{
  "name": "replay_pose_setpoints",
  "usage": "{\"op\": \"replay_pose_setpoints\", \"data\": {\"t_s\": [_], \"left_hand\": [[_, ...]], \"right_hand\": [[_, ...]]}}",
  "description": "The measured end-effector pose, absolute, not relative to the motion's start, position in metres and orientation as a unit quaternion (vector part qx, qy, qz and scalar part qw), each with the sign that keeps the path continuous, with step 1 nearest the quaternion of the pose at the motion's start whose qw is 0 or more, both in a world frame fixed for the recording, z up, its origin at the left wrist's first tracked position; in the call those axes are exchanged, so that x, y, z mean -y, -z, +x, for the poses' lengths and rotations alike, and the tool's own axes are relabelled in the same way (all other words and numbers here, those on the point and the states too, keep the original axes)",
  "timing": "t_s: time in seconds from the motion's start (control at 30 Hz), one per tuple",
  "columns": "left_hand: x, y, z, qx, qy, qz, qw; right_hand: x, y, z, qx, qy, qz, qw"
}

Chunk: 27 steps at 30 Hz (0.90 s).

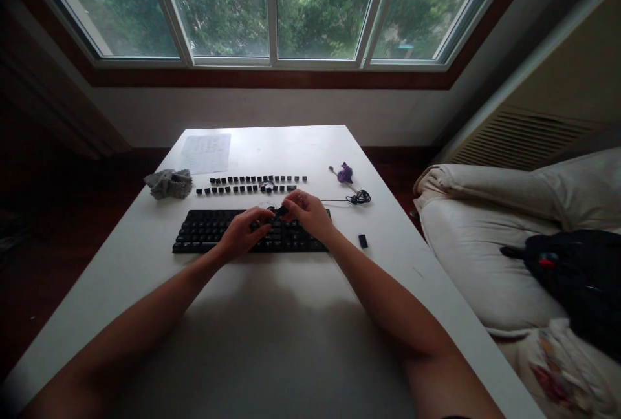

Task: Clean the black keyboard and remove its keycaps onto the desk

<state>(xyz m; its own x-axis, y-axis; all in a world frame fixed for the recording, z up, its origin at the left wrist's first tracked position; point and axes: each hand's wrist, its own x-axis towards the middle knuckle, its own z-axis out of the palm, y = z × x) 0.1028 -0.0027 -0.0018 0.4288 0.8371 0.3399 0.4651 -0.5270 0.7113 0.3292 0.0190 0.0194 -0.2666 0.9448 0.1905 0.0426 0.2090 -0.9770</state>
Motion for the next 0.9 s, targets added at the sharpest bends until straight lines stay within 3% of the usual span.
{"op": "replay_pose_setpoints", "data": {"t_s": [0.5,0.9], "left_hand": [[-0.002,0.012,0.104,-0.375,-0.338,0.757,0.414],[-0.012,0.02,0.101,-0.412,-0.405,0.522,0.628]], "right_hand": [[-0.016,-0.018,0.331,0.694,-0.444,-0.39,0.41],[-0.019,-0.025,0.342,0.7,-0.467,-0.381,0.383]]}}
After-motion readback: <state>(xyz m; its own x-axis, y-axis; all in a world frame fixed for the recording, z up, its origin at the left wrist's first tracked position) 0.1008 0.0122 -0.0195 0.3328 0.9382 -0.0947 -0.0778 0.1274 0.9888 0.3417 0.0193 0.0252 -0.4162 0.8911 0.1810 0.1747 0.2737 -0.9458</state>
